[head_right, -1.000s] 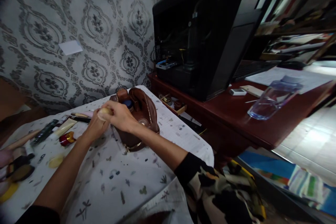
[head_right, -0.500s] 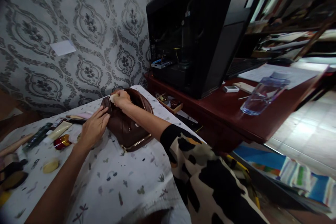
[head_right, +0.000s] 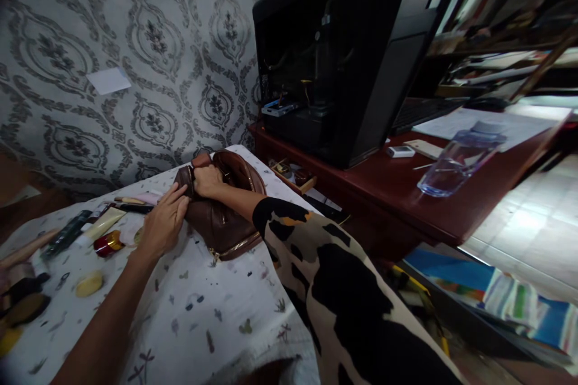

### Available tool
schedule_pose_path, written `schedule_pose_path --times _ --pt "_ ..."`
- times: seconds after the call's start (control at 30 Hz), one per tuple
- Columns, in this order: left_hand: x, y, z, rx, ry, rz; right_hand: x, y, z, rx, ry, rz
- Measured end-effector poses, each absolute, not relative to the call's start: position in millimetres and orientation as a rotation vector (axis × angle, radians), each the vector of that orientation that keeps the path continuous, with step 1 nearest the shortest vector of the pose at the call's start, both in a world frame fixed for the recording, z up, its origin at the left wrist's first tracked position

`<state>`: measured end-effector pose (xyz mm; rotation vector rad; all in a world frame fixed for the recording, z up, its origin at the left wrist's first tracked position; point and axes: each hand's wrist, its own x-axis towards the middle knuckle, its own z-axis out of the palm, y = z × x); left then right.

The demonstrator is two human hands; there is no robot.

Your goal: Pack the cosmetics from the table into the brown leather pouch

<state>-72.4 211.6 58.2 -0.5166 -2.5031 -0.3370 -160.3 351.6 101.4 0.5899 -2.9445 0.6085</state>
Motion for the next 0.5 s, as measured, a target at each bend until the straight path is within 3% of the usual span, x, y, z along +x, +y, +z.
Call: schedule_pose_path --times 0.2,0.5 --pt "-71.3 211.1 56.6 -0.502 -2.515 -0.383 -168.8 344.5 87.9 0.753 -2.873 0.311" --pt "-70.6 209.0 53.6 -0.521 -2.501 -0.443 -181.6 343.0 65.7 0.77 -2.798 0.16"
